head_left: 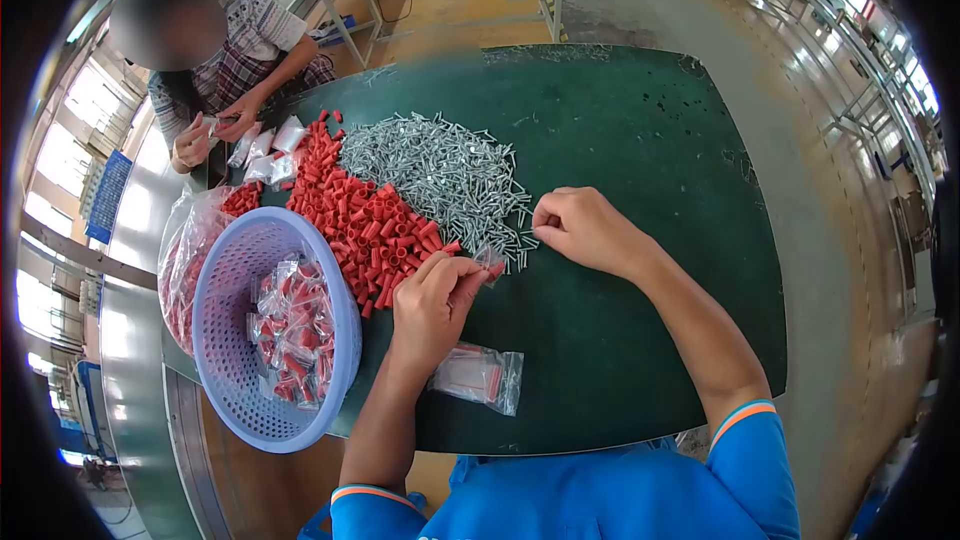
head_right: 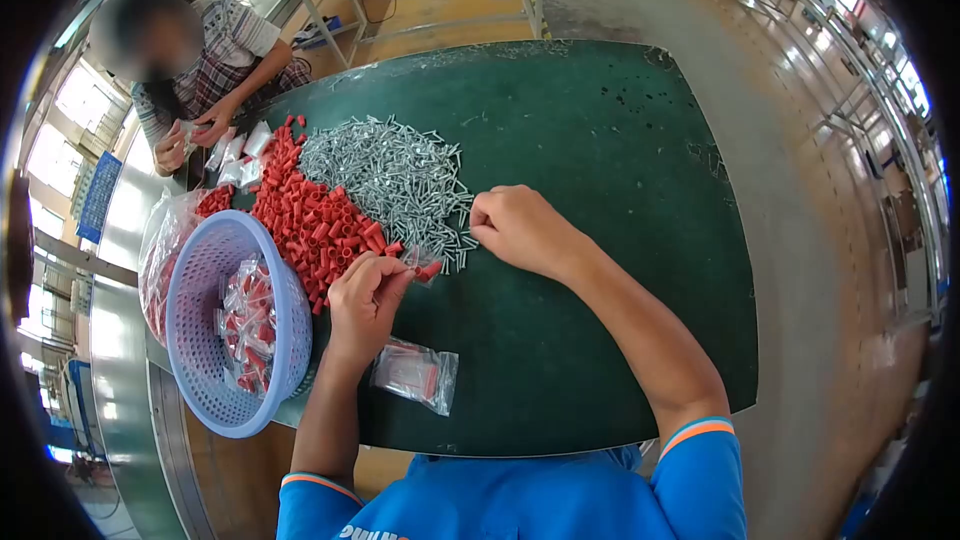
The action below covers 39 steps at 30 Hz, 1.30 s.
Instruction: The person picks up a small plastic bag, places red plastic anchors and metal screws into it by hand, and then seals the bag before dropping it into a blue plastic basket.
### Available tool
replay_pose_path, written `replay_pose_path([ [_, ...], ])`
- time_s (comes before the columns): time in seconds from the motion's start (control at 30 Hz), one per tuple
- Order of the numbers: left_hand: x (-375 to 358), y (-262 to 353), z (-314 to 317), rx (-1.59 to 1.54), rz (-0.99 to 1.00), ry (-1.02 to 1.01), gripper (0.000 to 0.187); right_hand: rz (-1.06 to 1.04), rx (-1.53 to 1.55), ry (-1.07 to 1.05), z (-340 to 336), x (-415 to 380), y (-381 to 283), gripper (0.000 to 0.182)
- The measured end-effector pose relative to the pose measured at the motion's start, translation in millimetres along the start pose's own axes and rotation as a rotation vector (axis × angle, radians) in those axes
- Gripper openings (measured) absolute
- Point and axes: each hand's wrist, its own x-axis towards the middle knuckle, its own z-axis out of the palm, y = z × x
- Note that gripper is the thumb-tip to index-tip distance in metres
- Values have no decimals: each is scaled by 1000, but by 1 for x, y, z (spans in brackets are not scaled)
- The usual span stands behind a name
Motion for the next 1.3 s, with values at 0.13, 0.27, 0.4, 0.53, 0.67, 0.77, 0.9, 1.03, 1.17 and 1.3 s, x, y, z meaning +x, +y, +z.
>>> replay_pose_path([
  [0.13,0,0,1,2,-14,-5,6,-24,-144,-11,14,-2,-6,9],
  [0.27,0,-1,1,-5,15,-5,6,-112,-397,34,18,-3,-12,6],
  [0.4,1,-1,1,-1,50,4,7,-180,-475,79,14,-6,-16,6],
  [0.53,2,1,2,58,60,0,10,-219,-473,68,12,-9,-10,6],
  [0.67,-5,-10,4,96,108,31,8,-233,-441,6,7,-10,-13,8],
  [0.77,-5,-18,7,9,102,27,9,-257,-411,56,8,-10,-14,7],
  [0.9,-6,-12,4,-21,57,28,10,-257,-527,98,10,-12,-23,6],
  [1.03,-6,-8,5,9,53,12,11,-281,-589,133,13,-14,-28,5],
  [1.17,-5,-6,1,21,49,23,10,-195,-553,73,12,-14,-16,5],
  [1.3,-5,-15,6,90,141,42,8,-194,-311,46,1,-4,-24,3],
])
